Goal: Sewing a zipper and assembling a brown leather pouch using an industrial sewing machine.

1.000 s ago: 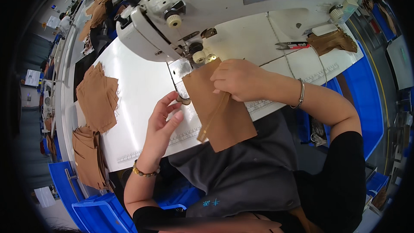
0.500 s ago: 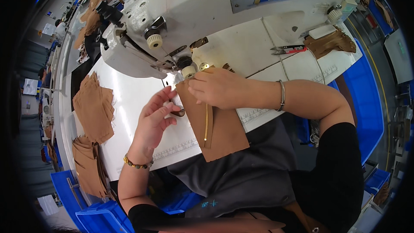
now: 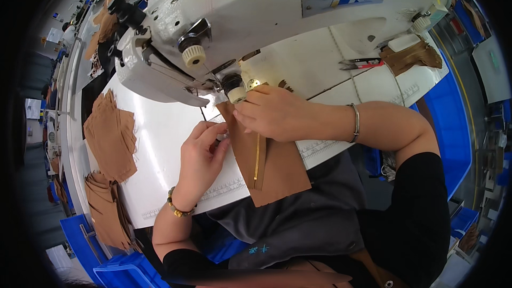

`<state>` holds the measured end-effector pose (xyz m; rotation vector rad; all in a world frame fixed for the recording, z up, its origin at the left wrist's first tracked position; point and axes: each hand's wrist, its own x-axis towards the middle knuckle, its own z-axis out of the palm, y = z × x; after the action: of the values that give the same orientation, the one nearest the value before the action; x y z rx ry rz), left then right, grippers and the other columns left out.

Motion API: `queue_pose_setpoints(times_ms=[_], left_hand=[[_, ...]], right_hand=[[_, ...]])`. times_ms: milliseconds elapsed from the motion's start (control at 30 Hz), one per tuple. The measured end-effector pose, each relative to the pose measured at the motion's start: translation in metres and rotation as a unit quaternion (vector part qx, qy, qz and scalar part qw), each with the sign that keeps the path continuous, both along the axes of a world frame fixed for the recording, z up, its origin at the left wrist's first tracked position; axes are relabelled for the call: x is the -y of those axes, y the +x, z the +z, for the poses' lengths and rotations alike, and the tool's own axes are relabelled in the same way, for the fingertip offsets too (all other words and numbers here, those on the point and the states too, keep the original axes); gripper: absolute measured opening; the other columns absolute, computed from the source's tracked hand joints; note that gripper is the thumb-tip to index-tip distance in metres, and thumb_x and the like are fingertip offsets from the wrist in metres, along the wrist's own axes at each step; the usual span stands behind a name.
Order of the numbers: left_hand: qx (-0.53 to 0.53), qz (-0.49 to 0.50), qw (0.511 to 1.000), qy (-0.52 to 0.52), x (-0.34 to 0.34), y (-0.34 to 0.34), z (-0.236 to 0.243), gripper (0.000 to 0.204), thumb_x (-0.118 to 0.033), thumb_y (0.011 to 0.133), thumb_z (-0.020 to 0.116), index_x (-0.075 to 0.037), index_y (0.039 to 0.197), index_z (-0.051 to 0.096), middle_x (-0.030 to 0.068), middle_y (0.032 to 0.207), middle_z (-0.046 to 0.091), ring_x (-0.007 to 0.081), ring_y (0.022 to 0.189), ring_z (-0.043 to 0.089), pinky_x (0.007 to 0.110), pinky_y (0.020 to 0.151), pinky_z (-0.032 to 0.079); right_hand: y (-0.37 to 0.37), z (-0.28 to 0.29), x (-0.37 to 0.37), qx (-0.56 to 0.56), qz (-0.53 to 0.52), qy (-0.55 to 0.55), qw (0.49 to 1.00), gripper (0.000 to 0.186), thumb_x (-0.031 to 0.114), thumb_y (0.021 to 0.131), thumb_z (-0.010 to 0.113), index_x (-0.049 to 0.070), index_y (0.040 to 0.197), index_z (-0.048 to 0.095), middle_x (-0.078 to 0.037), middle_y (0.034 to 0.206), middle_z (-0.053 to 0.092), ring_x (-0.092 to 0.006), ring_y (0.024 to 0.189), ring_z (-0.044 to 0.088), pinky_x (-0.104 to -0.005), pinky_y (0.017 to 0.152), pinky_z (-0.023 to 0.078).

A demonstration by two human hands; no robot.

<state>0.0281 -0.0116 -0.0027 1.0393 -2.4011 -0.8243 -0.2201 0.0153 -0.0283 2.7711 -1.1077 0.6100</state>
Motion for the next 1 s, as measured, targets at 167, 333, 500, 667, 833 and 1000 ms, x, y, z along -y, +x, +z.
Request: queue_pose_setpoints(times_ms=[167, 333, 500, 667, 833, 1000], left_hand=[[0.041, 0.025, 0.989, -0.14, -0.007, -0.004, 0.0, 0.035, -0.002, 0.082, 0.077, -0.007, 0.117, 0.073, 0.0077, 0.116, 0.07, 0.0199, 0.076, 0.064, 0.029, 0.069, 0.056], [0.085, -0.004, 0.965, -0.248, -0.008, -0.016, -0.013, 0.052, -0.008, 0.079, 0.078, -0.007, 0.13, 0.069, 0.0035, 0.136, 0.066, 0.0236, 0.112, 0.062, 0.035, 0.085, 0.051], [0.123, -0.007, 0.955, -0.271, -0.007, -0.015, -0.016, 0.052, -0.02, 0.085, 0.076, -0.007, 0.134, 0.066, 0.0016, 0.141, 0.065, 0.0252, 0.117, 0.06, 0.036, 0.089, 0.046], [0.132, -0.006, 0.955, -0.266, -0.007, -0.014, -0.015, 0.053, -0.024, 0.086, 0.076, -0.008, 0.135, 0.066, 0.0006, 0.142, 0.064, 0.0259, 0.12, 0.059, 0.038, 0.093, 0.046], [0.141, 0.001, 0.958, -0.25, -0.008, -0.017, -0.015, 0.054, -0.026, 0.088, 0.076, -0.009, 0.137, 0.063, 0.0005, 0.143, 0.063, 0.0264, 0.122, 0.058, 0.039, 0.097, 0.045], [0.172, -0.01, 0.943, -0.284, -0.008, -0.019, -0.013, 0.053, -0.027, 0.089, 0.075, -0.008, 0.138, 0.062, 0.0017, 0.143, 0.062, 0.0268, 0.124, 0.057, 0.041, 0.101, 0.042]], right_hand=[[0.002, -0.002, 0.001, 0.009, -0.004, -0.015, 1.0, 0.038, 0.027, 0.09, 0.072, 0.001, 0.118, 0.069, -0.008, 0.126, 0.065, -0.0223, 0.106, 0.069, -0.0363, 0.08, 0.053], [0.004, -0.004, 0.005, 0.03, 0.007, -0.046, 0.998, 0.021, 0.024, 0.087, 0.07, 0.004, 0.093, 0.065, -0.006, 0.094, 0.061, -0.0229, 0.089, 0.061, -0.0355, 0.084, 0.049], [0.0, -0.001, 0.007, 0.026, 0.014, -0.095, 0.995, 0.016, 0.02, 0.086, 0.068, 0.005, 0.091, 0.065, -0.005, 0.092, 0.061, -0.0215, 0.088, 0.061, -0.0342, 0.08, 0.051], [-0.001, -0.001, 0.01, 0.004, -0.002, -0.15, 0.989, 0.032, 0.017, 0.083, 0.067, 0.004, 0.112, 0.071, -0.006, 0.12, 0.07, -0.0176, 0.097, 0.07, -0.031, 0.07, 0.052], [0.002, -0.006, 0.015, 0.051, 0.004, -0.108, 0.993, 0.012, 0.015, 0.081, 0.065, 0.007, 0.09, 0.065, -0.003, 0.086, 0.063, -0.0211, 0.084, 0.066, -0.034, 0.075, 0.055], [0.0, -0.01, 0.016, 0.055, -0.003, -0.113, 0.992, 0.012, 0.015, 0.081, 0.065, 0.007, 0.09, 0.065, -0.004, 0.086, 0.064, -0.0224, 0.082, 0.066, -0.0339, 0.073, 0.055]])
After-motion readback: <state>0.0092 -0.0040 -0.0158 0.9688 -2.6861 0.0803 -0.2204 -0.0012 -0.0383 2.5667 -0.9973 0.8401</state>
